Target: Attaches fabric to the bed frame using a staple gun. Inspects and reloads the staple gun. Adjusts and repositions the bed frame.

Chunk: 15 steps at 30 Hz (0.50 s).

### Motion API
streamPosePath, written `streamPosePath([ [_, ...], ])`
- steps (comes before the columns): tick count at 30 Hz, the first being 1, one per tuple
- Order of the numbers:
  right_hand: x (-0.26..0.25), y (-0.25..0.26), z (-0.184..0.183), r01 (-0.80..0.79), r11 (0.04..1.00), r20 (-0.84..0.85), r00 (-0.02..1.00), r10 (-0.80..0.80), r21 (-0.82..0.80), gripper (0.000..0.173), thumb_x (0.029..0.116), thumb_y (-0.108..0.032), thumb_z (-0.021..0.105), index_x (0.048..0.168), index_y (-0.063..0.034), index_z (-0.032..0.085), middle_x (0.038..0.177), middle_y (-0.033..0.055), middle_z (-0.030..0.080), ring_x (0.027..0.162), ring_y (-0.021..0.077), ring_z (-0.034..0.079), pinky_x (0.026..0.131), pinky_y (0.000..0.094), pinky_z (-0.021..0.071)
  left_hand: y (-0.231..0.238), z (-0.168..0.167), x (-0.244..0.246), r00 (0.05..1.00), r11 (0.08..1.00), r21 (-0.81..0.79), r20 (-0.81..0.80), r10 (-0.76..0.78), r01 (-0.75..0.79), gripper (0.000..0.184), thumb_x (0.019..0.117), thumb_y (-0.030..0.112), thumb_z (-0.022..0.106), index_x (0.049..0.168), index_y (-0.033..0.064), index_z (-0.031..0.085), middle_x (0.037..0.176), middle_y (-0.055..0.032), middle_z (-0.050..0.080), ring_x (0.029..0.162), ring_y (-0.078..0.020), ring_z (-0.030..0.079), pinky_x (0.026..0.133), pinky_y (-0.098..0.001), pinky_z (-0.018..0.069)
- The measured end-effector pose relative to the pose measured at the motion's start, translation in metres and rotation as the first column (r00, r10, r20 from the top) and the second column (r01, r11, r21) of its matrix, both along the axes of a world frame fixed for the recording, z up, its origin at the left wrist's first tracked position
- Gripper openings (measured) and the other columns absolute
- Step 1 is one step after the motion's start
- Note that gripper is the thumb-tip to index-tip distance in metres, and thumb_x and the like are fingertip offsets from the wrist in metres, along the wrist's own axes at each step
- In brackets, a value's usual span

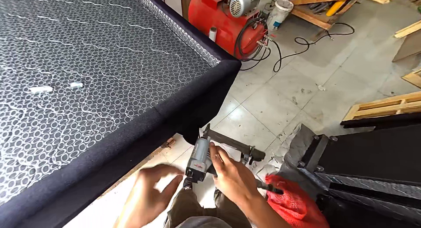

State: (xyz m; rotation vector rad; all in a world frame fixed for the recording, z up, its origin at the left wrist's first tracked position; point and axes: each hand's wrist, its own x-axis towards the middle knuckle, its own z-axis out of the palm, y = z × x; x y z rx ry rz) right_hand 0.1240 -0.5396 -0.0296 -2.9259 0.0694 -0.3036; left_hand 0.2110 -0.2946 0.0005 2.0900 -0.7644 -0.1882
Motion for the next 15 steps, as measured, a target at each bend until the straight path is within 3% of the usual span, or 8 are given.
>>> streamPosePath([
  [2, 0.021, -0.007, -0.008, -0.084, 0.994, -0.024, 0.996, 0.083, -0.062, 0.070, 0.0765, -0.015, 0.079, 0.144, -0.0106, 0.059, 0.125, 0.0100, 0.069, 0.058, 0.0215, 0.067, 0.048, 0.0386, 0.0566, 0.015, 0.063, -0.002, 0.924, 0.999, 0.001, 0.380, 0.043, -0.047, 0.011, 0.0950, 0.025, 0.069, 0.099, 0.0178, 0.077, 0.104, 0.0004, 0.076, 0.104, -0.0137, 0.072, 0.091, -0.0376, 0.0609],
  [4, 0.036, -0.008, -0.016, -0.141, 0.984, -0.034, 0.990, 0.138, -0.109, 0.067, 0.0823, -0.013, 0.074, 0.146, -0.0090, 0.056, 0.126, 0.0107, 0.067, 0.057, 0.0193, 0.064, 0.048, 0.0353, 0.0546, 0.021, 0.099, 0.024, 0.832, 0.970, 0.149, 0.549, 0.082, -0.194, 0.034, 0.0903, 0.033, 0.070, 0.113, 0.0082, 0.073, 0.113, -0.0105, 0.073, 0.109, -0.0260, 0.068, 0.094, -0.0478, 0.0552],
  [6, 0.044, -0.004, -0.022, -0.121, 0.982, -0.021, 0.993, 0.120, -0.142, 0.068, 0.0832, -0.012, 0.073, 0.148, -0.0089, 0.055, 0.130, 0.0105, 0.066, 0.058, 0.0189, 0.065, 0.050, 0.0339, 0.0549, 0.014, 0.110, 0.050, 0.824, 0.868, 0.381, 0.564, 0.054, -0.318, 0.068, 0.0890, 0.052, 0.065, 0.138, 0.0056, 0.059, 0.122, -0.0168, 0.065, 0.101, -0.0344, 0.066, 0.080, -0.0562, 0.0546],
  [7, 0.045, -0.002, -0.024, -0.093, 0.984, -0.009, 0.996, 0.092, -0.152, 0.068, 0.0825, -0.012, 0.074, 0.147, -0.0093, 0.056, 0.130, 0.0101, 0.066, 0.059, 0.0190, 0.065, 0.051, 0.0339, 0.0554, 0.011, 0.109, 0.058, 0.822, 0.822, 0.454, 0.568, 0.028, -0.342, 0.076, 0.0893, 0.059, 0.060, 0.143, 0.0057, 0.056, 0.118, -0.0182, 0.066, 0.094, -0.0374, 0.069, 0.071, -0.0588, 0.0548],
  [10, 0.046, 0.002, -0.024, -0.025, 0.987, -0.019, 1.000, 0.023, -0.156, 0.071, 0.0782, -0.014, 0.079, 0.146, -0.0111, 0.057, 0.130, 0.0093, 0.066, 0.061, 0.0194, 0.066, 0.052, 0.0347, 0.0563, 0.007, 0.103, 0.062, 0.806, 0.772, 0.525, 0.591, -0.028, -0.358, 0.074, 0.0948, 0.063, 0.048, 0.139, 0.0040, 0.056, 0.103, -0.0183, 0.068, 0.085, -0.0411, 0.068, 0.063, -0.0584, 0.0515],
  [15, 0.054, 0.012, -0.013, 0.035, 0.991, -0.151, 0.987, -0.055, -0.130, 0.082, 0.0764, -0.017, 0.081, 0.153, -0.0127, 0.050, 0.137, 0.0078, 0.063, 0.064, 0.0207, 0.067, 0.053, 0.0376, 0.0566, 0.005, 0.099, 0.063, 0.757, 0.774, 0.507, 0.651, -0.056, -0.379, 0.067, 0.0953, 0.058, 0.051, 0.130, 0.0010, 0.062, 0.096, -0.0182, 0.068, 0.079, -0.0403, 0.067, 0.060, -0.0544, 0.0510],
])
